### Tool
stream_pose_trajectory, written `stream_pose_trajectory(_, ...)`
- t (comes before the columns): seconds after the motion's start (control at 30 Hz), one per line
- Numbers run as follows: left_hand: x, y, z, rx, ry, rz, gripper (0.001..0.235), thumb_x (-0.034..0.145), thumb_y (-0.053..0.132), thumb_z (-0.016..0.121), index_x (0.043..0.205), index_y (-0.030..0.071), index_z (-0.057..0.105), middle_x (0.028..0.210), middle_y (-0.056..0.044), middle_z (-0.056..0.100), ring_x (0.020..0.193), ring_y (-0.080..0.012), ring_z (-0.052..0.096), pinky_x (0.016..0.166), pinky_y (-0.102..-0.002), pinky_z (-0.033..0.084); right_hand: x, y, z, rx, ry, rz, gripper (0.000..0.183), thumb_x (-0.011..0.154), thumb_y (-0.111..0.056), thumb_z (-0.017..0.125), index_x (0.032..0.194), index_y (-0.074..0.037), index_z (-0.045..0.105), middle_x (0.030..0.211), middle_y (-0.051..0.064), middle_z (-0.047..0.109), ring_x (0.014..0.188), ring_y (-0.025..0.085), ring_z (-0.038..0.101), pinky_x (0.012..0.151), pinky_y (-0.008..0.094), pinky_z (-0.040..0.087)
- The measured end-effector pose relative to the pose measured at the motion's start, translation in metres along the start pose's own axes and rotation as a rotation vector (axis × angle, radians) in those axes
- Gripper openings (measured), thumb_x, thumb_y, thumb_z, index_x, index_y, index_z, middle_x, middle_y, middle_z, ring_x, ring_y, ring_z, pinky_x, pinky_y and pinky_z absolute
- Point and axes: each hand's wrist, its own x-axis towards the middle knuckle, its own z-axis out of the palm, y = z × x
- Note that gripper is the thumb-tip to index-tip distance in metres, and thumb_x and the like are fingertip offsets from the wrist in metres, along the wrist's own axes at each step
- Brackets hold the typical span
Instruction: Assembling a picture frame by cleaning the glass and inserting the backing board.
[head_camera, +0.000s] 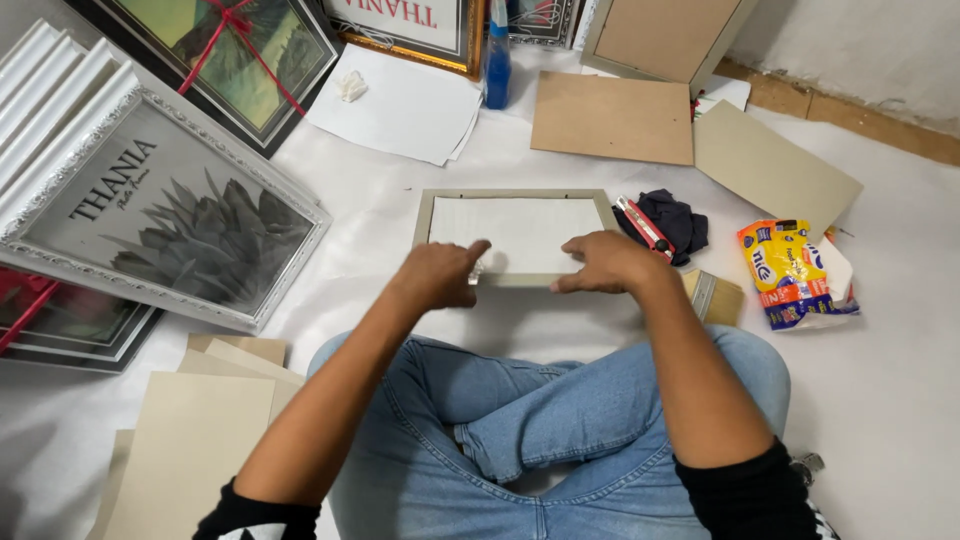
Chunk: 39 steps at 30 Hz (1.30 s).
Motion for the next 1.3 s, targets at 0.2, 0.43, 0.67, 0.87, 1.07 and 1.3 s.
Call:
stream_pose_trajectory(0.2,0.004,-0.025,-0.083,-0.244,0.041,-0.070,0.063,0.090,0.037,0.068,0.146,0.014,0.050,0.112,-0.012,0.078,0.113,-0.0399,0.070,0.097,-0.056,0.052,-0.015,0.025,-0.013,0.346,0.551,-0.283,0.053,0.081,-0.039,0.079,0.121,-0.005,0.072,0.102,0.022,0.077,0.108,0.043,0.069,0.095,0.054,0.051)
stream_pose_trajectory(0.43,0.032,-0.042,-0.118,-0.281,0.179,-0.113,0.048,0.097,0.035,0.067,0.136,0.008,0.060,0.106,-0.014,0.078,0.106,-0.0408,0.071,0.094,-0.055,0.053,0.037,0.040,-0.009,0.028,1.188,-0.399,0.047,0.098,-0.058,0.074,0.116,-0.014,0.076,0.102,0.005,0.068,0.101,0.029,0.064,0.089,0.043,0.050)
stream_pose_trajectory(0.67,0.044,-0.042,-0.125,-0.288,0.198,-0.163,0.045,0.097,0.036,0.069,0.131,0.007,0.066,0.104,-0.016,0.077,0.100,-0.0379,0.073,0.090,-0.053,0.055,0.038,0.042,-0.014,0.050,1.192,-0.369,0.038,0.099,-0.041,0.073,0.123,-0.011,0.072,0.114,0.006,0.063,0.115,0.029,0.056,0.098,0.045,0.042)
stream_pose_trajectory(0.87,0.011,-0.036,-0.050,-0.107,0.249,-0.010,0.038,0.098,0.037,0.064,0.131,0.018,0.060,0.107,-0.009,0.078,0.102,-0.0361,0.072,0.085,-0.052,0.058,-0.014,0.045,-0.023,0.200,0.599,-0.141,0.079,0.078,-0.052,0.078,0.140,-0.006,0.062,0.138,0.026,0.061,0.129,0.048,0.055,0.111,0.065,0.032)
stream_pose_trajectory(1.07,-0.002,-0.034,0.057,0.202,0.480,0.291,0.043,0.095,0.039,0.066,0.128,0.011,0.060,0.079,-0.012,0.074,0.087,-0.0282,0.073,0.068,-0.038,0.061,-0.007,0.060,-0.019,0.273,0.585,-0.077,0.067,0.086,-0.047,0.075,0.136,-0.003,0.064,0.128,0.026,0.066,0.123,0.045,0.061,0.106,0.055,0.044)
stream_pose_trajectory(1.3,0.011,-0.006,0.100,0.509,0.174,0.189,0.064,0.089,0.010,0.059,0.151,0.008,0.043,0.074,-0.012,0.075,0.077,-0.0278,0.072,0.060,-0.037,0.059,0.032,0.059,0.015,0.222,0.345,-0.027,0.074,0.082,-0.048,0.073,0.142,-0.006,0.060,0.136,0.027,0.063,0.131,0.042,0.058,0.111,0.052,0.044)
